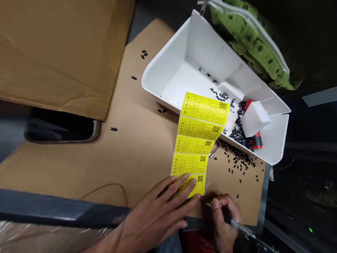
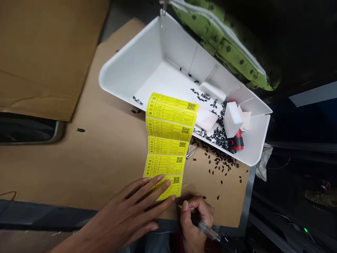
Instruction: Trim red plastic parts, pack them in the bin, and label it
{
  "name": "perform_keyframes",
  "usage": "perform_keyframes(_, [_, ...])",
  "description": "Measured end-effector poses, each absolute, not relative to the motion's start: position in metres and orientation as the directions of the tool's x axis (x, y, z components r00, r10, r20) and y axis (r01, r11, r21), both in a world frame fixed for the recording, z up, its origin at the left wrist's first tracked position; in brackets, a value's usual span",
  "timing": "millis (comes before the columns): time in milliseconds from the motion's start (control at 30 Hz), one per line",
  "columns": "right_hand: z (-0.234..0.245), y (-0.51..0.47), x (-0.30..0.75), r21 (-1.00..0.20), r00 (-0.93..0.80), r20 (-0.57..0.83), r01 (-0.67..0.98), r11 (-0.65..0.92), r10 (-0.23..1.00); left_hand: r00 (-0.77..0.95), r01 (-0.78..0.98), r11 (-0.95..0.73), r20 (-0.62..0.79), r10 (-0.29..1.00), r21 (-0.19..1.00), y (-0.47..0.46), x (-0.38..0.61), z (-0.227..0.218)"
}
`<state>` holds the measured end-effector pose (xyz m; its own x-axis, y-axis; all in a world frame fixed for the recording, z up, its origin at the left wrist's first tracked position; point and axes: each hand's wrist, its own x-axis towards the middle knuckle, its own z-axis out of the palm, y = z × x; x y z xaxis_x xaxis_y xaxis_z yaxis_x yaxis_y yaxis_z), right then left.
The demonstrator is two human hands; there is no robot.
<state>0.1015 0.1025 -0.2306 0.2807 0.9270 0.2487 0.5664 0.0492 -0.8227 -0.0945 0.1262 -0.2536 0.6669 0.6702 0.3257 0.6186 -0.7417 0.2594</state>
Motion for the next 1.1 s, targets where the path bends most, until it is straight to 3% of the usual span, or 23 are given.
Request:
perform_keyframes(100, [-0.236, 0.099, 0.096, -0.759, 0.253, 0.305, 0.647, 0.074, 0.918, 0.674, 0.622, -0.737, 0.299, 0.675, 0.264, 0.121, -0.094, -0.256])
perform_keyframes(267, [-0.24, 0.096, 0.098, -0.766, 0.321, 0.303, 0.642, 0.029, 0.897, 0.678, 0.626, -0.733, 0.279, 0.68, 0.265, 0.119, -0.094, -0.256])
perform_keyframes(500, [-0.238, 0.1, 0.1, -0.682, 0.233, 0.319, 0.729, 0.052, 0.919, 0.667, 0.643, -0.717, 0.264, 0.697, 0.269, 0.118, -0.093, -0.255])
perform_keyframes(767, [-0.243, 0.099, 0.101, -0.73, 0.274, 0.281, 0.683, 0.02, 0.92, 0.661, 0.638, -0.718, 0.279, 0.696, 0.278, 0.115, -0.092, -0.258])
perform_keyframes(1100, [-0.235, 0.106, 0.095, -0.651, 0.209, 0.337, 0.756, 0.067, 0.918, 0.661, 0.621, -0.717, 0.281, 0.696, 0.317, 0.114, -0.094, -0.26])
